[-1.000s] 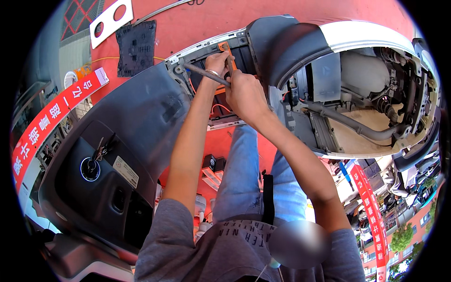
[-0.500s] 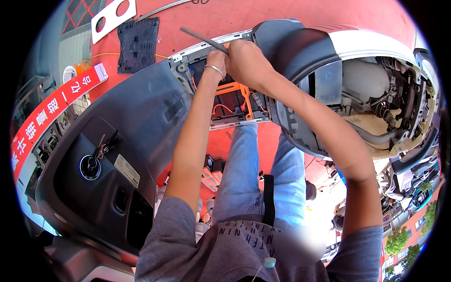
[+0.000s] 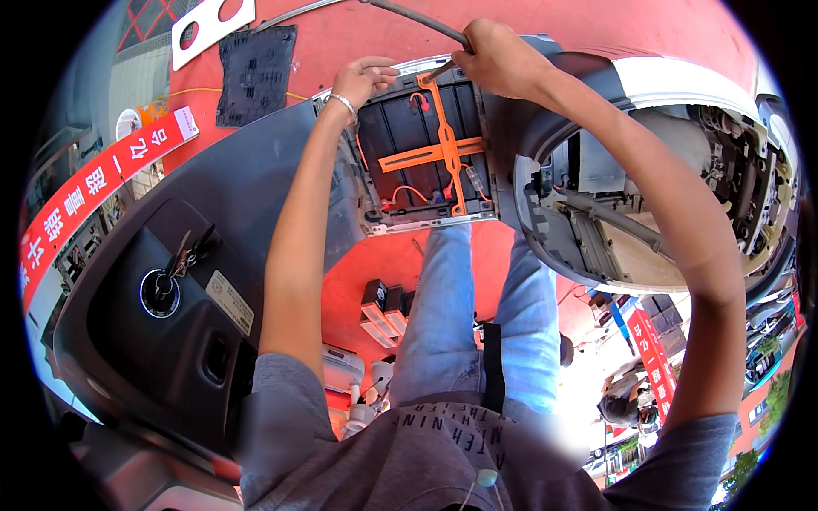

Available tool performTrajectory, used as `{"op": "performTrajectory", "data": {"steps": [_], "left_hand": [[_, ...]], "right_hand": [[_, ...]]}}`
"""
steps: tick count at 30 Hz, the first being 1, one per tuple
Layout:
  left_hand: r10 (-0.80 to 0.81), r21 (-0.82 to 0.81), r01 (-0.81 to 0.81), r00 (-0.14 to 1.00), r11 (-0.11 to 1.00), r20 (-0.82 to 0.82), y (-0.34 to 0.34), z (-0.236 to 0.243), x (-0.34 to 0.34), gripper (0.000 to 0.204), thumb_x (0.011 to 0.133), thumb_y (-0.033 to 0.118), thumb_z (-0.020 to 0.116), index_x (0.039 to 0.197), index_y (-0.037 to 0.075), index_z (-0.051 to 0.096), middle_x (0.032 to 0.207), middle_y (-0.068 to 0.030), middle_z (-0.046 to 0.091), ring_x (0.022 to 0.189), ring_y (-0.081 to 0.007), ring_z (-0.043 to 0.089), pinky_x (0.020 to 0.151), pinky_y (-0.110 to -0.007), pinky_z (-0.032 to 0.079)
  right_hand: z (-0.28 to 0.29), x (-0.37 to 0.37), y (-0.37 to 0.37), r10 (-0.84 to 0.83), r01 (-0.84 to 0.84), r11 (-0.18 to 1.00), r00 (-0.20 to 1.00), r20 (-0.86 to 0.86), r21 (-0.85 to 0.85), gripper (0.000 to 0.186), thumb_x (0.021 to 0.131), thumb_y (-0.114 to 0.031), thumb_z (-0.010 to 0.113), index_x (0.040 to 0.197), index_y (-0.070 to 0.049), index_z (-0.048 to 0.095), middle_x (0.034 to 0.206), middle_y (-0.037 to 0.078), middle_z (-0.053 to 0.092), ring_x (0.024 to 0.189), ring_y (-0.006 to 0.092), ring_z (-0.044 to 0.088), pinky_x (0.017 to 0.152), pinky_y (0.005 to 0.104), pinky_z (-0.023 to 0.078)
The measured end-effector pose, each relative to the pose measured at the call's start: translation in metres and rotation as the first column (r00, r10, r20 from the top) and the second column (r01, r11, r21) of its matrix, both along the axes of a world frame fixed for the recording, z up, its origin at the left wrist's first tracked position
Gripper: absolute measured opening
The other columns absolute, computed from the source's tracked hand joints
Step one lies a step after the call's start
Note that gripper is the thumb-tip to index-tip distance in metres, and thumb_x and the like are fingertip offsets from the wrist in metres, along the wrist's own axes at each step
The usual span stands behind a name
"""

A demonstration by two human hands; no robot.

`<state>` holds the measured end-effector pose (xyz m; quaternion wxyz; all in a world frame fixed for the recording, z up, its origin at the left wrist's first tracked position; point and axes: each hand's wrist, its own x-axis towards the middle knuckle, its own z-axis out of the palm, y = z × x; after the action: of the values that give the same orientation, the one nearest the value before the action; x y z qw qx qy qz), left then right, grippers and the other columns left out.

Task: The person works on the internal components of a white electric scooter with the seat removed. They use a screwdriver to tighten screws on the battery casing and manipulate orange high-voltage cables and connectors within the chassis. The person also handles a black plastic cover and adjusts wiring near the scooter's frame.

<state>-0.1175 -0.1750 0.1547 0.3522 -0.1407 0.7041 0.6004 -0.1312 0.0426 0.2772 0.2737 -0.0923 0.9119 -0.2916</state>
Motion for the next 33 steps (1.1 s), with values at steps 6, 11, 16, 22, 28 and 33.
{"op": "performTrajectory", "data": {"steps": [6, 11, 16, 22, 28, 33], "left_hand": [[0.264, -0.002, -0.266, 0.959, 0.964, -0.099, -0.030, 0.003, 0.024, 0.025, 0.084, 0.002, 0.040, 0.106, -0.005, 0.052, 0.099, -0.0141, 0.058, 0.087, -0.0160, 0.057, 0.076, -0.024, 0.047], [0.330, 0.038, -0.328, 0.942, 0.944, -0.066, -0.026, 0.005, 0.052, 0.024, 0.084, 0.001, 0.043, 0.104, -0.004, 0.054, 0.095, -0.0125, 0.060, 0.081, -0.0137, 0.058, 0.072, -0.022, 0.047], [0.356, 0.081, -0.349, 0.929, 0.933, -0.101, -0.009, 0.012, 0.069, 0.022, 0.085, 0.003, 0.042, 0.102, -0.003, 0.055, 0.093, -0.0121, 0.060, 0.077, -0.0114, 0.057, 0.069, -0.021, 0.047], [0.360, 0.122, -0.345, 0.923, 0.931, -0.133, 0.000, 0.021, 0.075, 0.021, 0.085, 0.005, 0.043, 0.102, -0.001, 0.055, 0.092, -0.0110, 0.061, 0.075, -0.0106, 0.057, 0.069, -0.021, 0.047], [0.168, -0.061, -0.220, 0.869, 0.974, -0.466, 0.029, 0.048, 0.081, 0.022, 0.080, 0.000, 0.047, 0.101, 0.001, 0.054, 0.096, -0.0111, 0.058, 0.076, -0.0116, 0.058, 0.068, -0.023, 0.047], [-0.105, -0.288, -0.151, 0.698, 0.946, -0.709, 0.067, 0.049, 0.084, 0.020, 0.071, -0.001, 0.053, 0.091, 0.000, 0.052, 0.093, -0.0142, 0.056, 0.080, -0.0299, 0.057, 0.071, -0.032, 0.045]], "right_hand": [[-0.006, 0.009, 0.013, -0.117, 0.117, 0.993, 0.993, 0.003, -0.030, 0.021, 0.076, -0.012, 0.053, 0.071, 0.009, 0.054, 0.064, 0.023, 0.049, 0.065, 0.0333, 0.049, 0.061, 0.0390, 0.043], [-0.009, 0.012, 0.008, -0.107, 0.104, 0.991, 0.994, -0.025, -0.089, 0.026, 0.080, -0.015, 0.054, 0.068, 0.009, 0.052, 0.050, 0.014, 0.036, 0.046, 0.0218, 0.036, 0.049, 0.0355, 0.037], [0.000, 0.012, -0.002, -0.309, 0.323, 0.945, 0.931, 0.194, -0.044, 0.025, 0.077, -0.014, 0.052, 0.069, 0.009, 0.052, 0.058, 0.022, 0.049, 0.059, 0.0315, 0.050, 0.054, 0.0369, 0.043], [-0.015, 0.020, -0.009, -0.427, 0.454, 0.889, 0.873, 0.237, -0.069, 0.020, 0.074, -0.013, 0.054, 0.069, 0.007, 0.053, 0.061, 0.022, 0.056, 0.061, 0.0335, 0.058, 0.055, 0.0369, 0.047], [-0.002, 0.027, -0.024, 0.515, -0.501, 0.857, 0.838, -0.178, 0.121, 0.015, 0.068, -0.010, 0.058, 0.078, 0.000, 0.058, 0.072, 0.016, 0.059, 0.072, 0.0300, 0.058, 0.063, 0.0369, 0.047], [-0.010, 0.031, -0.048, 0.084, -0.070, 0.989, 0.991, 0.103, -0.128, 0.017, 0.069, -0.011, 0.057, 0.075, 0.004, 0.058, 0.071, 0.021, 0.058, 0.067, 0.0326, 0.059, 0.059, 0.0375, 0.048]]}}
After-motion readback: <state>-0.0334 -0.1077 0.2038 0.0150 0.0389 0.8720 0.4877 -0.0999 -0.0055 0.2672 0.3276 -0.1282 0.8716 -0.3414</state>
